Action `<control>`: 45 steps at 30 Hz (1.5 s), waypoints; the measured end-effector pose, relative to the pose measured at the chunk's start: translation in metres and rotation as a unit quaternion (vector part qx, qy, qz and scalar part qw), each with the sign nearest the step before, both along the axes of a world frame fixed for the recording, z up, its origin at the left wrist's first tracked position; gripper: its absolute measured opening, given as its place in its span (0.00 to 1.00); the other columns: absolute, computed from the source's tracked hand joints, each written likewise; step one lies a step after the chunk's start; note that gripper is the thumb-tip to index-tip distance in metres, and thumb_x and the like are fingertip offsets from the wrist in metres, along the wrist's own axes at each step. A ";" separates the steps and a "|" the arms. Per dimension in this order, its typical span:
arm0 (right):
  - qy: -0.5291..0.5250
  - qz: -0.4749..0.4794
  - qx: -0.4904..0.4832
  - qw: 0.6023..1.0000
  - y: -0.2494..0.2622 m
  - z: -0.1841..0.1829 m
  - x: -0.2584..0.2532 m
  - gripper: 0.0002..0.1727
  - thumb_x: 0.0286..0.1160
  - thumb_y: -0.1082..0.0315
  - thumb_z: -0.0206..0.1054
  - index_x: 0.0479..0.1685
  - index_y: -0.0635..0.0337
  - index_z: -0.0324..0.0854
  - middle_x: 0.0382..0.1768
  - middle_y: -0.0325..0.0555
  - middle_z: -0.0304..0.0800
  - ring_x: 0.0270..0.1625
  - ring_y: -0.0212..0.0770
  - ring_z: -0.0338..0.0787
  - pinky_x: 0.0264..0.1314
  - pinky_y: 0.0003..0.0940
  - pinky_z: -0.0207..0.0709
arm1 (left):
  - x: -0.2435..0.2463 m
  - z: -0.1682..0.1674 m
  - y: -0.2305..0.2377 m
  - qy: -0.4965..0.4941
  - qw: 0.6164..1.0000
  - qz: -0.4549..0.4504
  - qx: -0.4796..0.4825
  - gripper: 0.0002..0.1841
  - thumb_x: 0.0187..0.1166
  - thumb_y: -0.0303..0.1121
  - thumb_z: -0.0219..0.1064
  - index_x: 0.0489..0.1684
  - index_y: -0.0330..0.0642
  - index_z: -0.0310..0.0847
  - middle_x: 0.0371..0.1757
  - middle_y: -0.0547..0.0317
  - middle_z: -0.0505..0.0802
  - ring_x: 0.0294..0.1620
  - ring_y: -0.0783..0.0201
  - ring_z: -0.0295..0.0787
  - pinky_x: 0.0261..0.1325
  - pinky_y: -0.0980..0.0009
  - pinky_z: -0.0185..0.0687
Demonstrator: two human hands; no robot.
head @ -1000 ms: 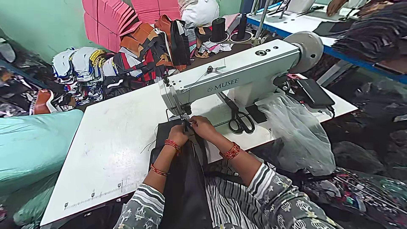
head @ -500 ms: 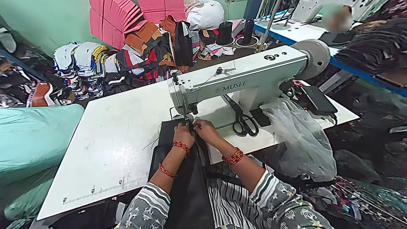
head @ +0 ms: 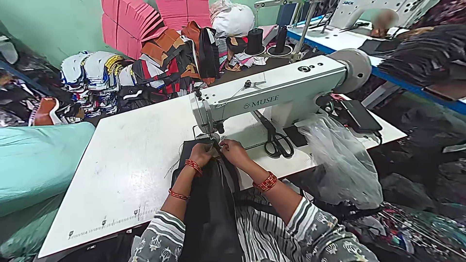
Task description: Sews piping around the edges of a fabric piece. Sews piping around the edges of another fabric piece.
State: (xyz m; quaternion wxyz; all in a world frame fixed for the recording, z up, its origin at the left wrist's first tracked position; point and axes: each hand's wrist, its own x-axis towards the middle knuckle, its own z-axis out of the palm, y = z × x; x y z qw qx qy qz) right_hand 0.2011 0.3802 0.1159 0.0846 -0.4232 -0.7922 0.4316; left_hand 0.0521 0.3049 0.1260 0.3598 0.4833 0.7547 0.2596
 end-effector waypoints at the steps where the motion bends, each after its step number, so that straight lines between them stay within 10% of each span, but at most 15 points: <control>1: 0.003 -0.004 -0.003 1.000 -0.002 -0.001 -0.002 0.18 0.85 0.73 0.58 0.68 0.68 0.81 0.58 0.59 0.89 0.62 0.49 0.88 0.71 0.44 0.75 | -0.002 0.000 -0.001 -0.018 1.000 0.001 0.007 0.15 0.83 0.28 0.63 0.61 0.31 0.88 0.52 0.43 0.95 0.53 0.59 0.91 0.64 0.58 0.79; 16: 0.063 -0.047 -0.039 0.996 -0.021 -0.005 -0.011 0.18 0.81 0.76 0.60 0.67 0.72 0.81 0.57 0.61 0.89 0.57 0.45 0.88 0.66 0.37 0.78 | -0.009 0.008 0.002 0.047 0.989 -0.131 -0.041 0.19 0.90 0.30 0.51 0.55 0.19 0.83 0.62 0.28 0.87 0.69 0.41 0.83 0.75 0.50 0.70; 23: 0.051 -0.037 -0.031 0.998 -0.021 -0.007 -0.010 0.19 0.80 0.76 0.62 0.69 0.72 0.79 0.54 0.59 0.89 0.52 0.42 0.88 0.61 0.34 0.79 | -0.022 -0.020 -0.023 0.213 0.960 -0.180 0.024 0.26 0.88 0.41 0.55 0.86 0.56 0.72 0.86 0.40 0.71 0.91 0.33 0.52 0.83 0.32 0.47; 33: 0.019 -0.008 -0.026 0.999 -0.016 -0.005 -0.004 0.22 0.79 0.77 0.61 0.72 0.72 0.78 0.55 0.59 0.89 0.54 0.42 0.88 0.62 0.35 0.79 | 0.015 -0.016 -0.025 0.259 0.955 -0.138 -0.033 0.27 0.91 0.41 0.48 0.91 0.53 0.64 0.91 0.38 0.64 0.93 0.33 0.49 0.90 0.33 0.40; 45: 0.077 -0.059 -0.045 0.994 -0.024 -0.012 0.006 0.18 0.75 0.77 0.65 0.63 0.71 0.83 0.43 0.51 0.91 0.39 0.31 0.86 0.48 0.27 0.79 | 0.007 -0.034 -0.038 0.224 0.960 -0.131 0.106 0.24 0.88 0.42 0.49 0.77 0.53 0.82 0.81 0.33 0.77 0.90 0.30 0.58 0.85 0.25 0.42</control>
